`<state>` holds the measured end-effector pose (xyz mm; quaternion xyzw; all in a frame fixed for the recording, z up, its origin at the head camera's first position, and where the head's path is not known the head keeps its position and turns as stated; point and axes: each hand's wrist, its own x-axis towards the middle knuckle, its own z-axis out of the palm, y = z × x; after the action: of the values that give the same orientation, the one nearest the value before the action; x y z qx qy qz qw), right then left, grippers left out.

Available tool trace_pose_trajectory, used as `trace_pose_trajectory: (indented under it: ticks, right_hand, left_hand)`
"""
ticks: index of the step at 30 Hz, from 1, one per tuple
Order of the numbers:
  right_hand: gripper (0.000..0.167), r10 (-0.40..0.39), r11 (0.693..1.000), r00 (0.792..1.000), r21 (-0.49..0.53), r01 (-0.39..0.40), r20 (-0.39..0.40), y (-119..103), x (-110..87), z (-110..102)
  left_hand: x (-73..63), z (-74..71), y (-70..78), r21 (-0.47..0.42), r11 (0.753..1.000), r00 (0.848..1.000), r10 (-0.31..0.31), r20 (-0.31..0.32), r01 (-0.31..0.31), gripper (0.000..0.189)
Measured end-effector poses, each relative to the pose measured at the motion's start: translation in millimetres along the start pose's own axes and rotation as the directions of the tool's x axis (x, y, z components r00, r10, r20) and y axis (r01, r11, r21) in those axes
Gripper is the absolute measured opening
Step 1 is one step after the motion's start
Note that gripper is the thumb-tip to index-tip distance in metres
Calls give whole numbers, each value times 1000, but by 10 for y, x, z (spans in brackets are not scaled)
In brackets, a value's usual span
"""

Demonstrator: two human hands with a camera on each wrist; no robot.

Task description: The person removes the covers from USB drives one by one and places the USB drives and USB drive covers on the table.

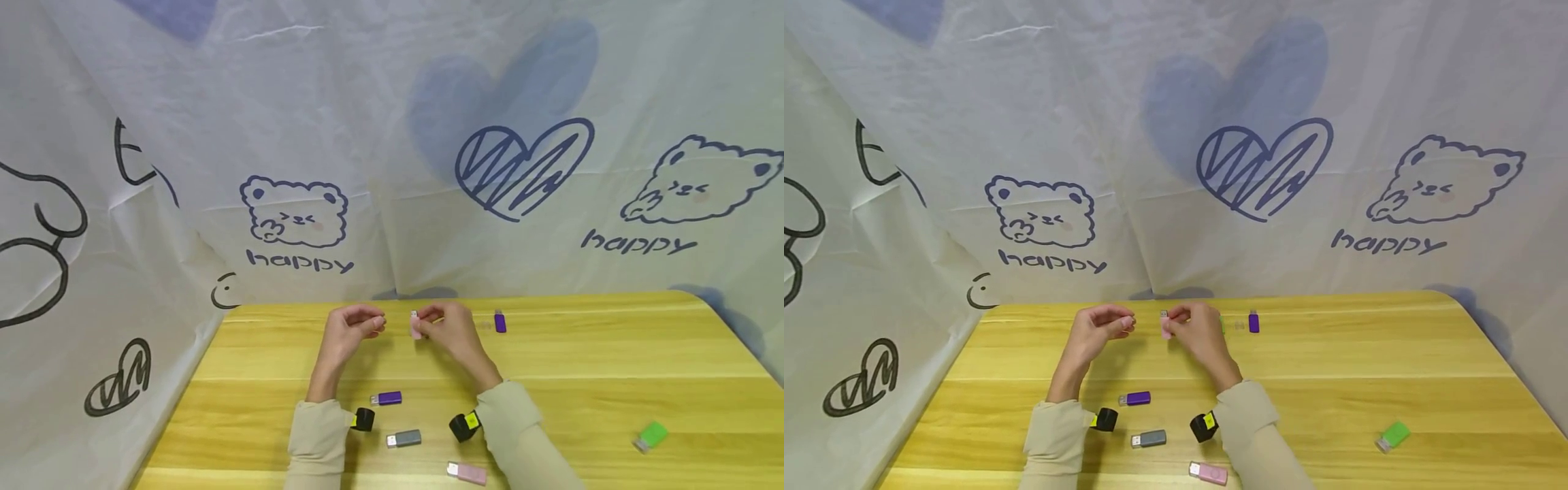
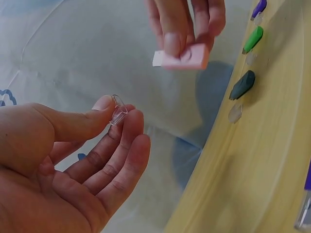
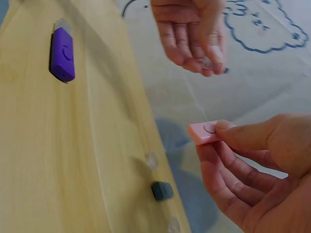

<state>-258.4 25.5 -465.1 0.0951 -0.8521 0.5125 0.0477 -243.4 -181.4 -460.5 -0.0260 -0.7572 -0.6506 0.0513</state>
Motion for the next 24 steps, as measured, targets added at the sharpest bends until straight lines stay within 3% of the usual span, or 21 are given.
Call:
trace_pose_trajectory:
  ticks: [8, 15, 24]
  right_hand:
    - [14, 33, 996, 999, -84, -32, 9, -13, 233, 311]
    - [15, 4, 982, 1000, -188, -5, -4, -34, 334, 510]
    - [38, -7, 942, 999, -334, 20, 40, -125, 393, 711]
  left_hand:
    - [15, -71, -44, 13, 1000, 999, -9, -31, 9, 10]
    - [21, -162, -69, 15, 1000, 998, -26, -62, 26, 12]
    - [19, -296, -97, -2, 999, 994, -43, -102, 43, 12]
